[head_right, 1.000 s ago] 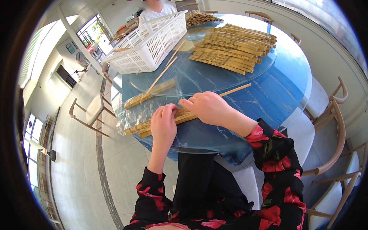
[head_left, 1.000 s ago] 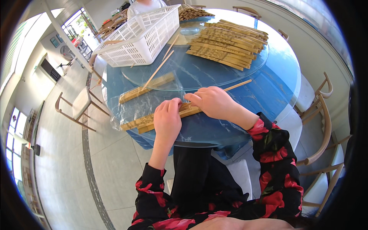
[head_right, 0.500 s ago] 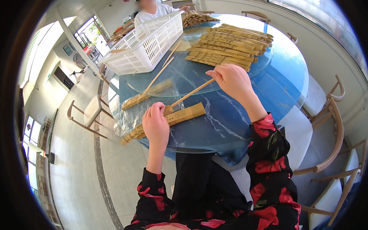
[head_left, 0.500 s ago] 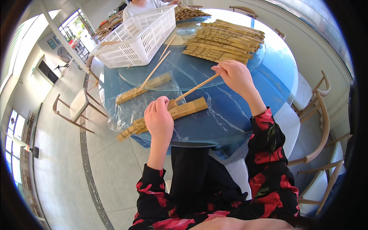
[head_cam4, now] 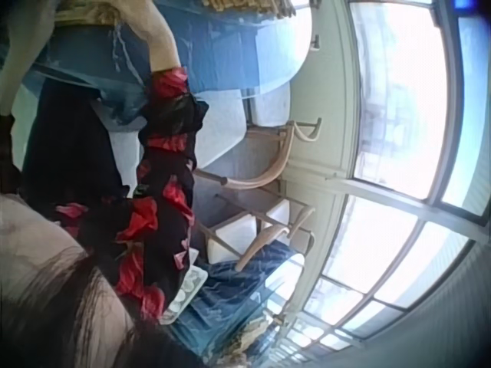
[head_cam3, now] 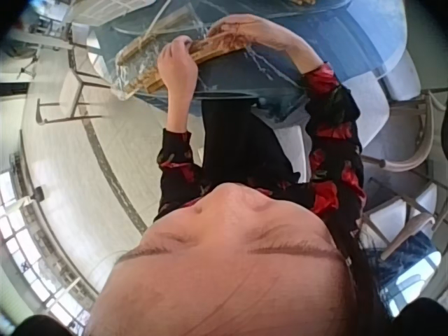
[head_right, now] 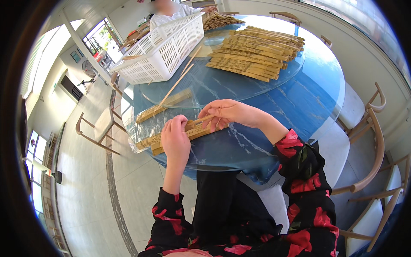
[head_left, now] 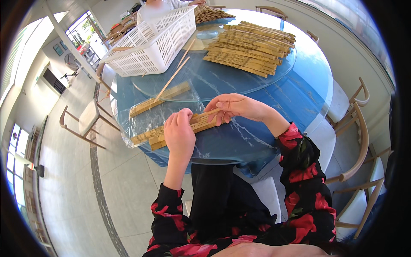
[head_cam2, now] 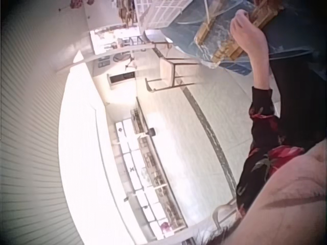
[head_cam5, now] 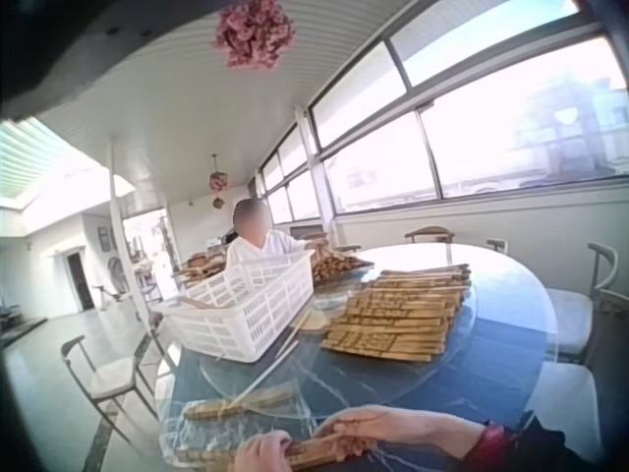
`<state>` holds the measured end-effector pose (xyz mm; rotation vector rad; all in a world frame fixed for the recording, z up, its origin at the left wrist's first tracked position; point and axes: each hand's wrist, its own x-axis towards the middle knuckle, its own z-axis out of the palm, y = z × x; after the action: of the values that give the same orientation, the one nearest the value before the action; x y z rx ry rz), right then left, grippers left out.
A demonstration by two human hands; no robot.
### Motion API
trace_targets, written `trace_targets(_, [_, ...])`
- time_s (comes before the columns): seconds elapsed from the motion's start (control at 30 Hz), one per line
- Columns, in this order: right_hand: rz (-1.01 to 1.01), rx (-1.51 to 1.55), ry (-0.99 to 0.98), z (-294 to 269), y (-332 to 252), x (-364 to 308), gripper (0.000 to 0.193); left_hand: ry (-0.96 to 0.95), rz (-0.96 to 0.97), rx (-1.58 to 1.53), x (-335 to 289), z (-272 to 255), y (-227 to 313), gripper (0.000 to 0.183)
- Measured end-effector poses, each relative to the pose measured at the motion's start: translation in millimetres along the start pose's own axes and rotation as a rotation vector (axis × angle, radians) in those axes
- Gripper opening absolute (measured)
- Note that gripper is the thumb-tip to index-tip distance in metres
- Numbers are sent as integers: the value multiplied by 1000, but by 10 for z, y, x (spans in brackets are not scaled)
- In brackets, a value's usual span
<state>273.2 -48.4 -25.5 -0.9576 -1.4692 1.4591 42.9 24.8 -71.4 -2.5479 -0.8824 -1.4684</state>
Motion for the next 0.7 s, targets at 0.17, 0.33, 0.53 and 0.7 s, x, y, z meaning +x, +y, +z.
trace_targets(0.17, [-27,157,-107,-134,32,-83,39,59,22,-53,9,3,23,10])
trace_targets(0.33, [-37,-38,-72,-94,94,-37,36,21,121,-113,50,9,140,14])
trace_targets(0.53, [-51,-262,-29,19,236,59,18,-25,256,-200,67,99,426,16])
trace_targets(0.7, [-76,-428,35,109,237,75,14,-168,37,-401,83,130,393,12])
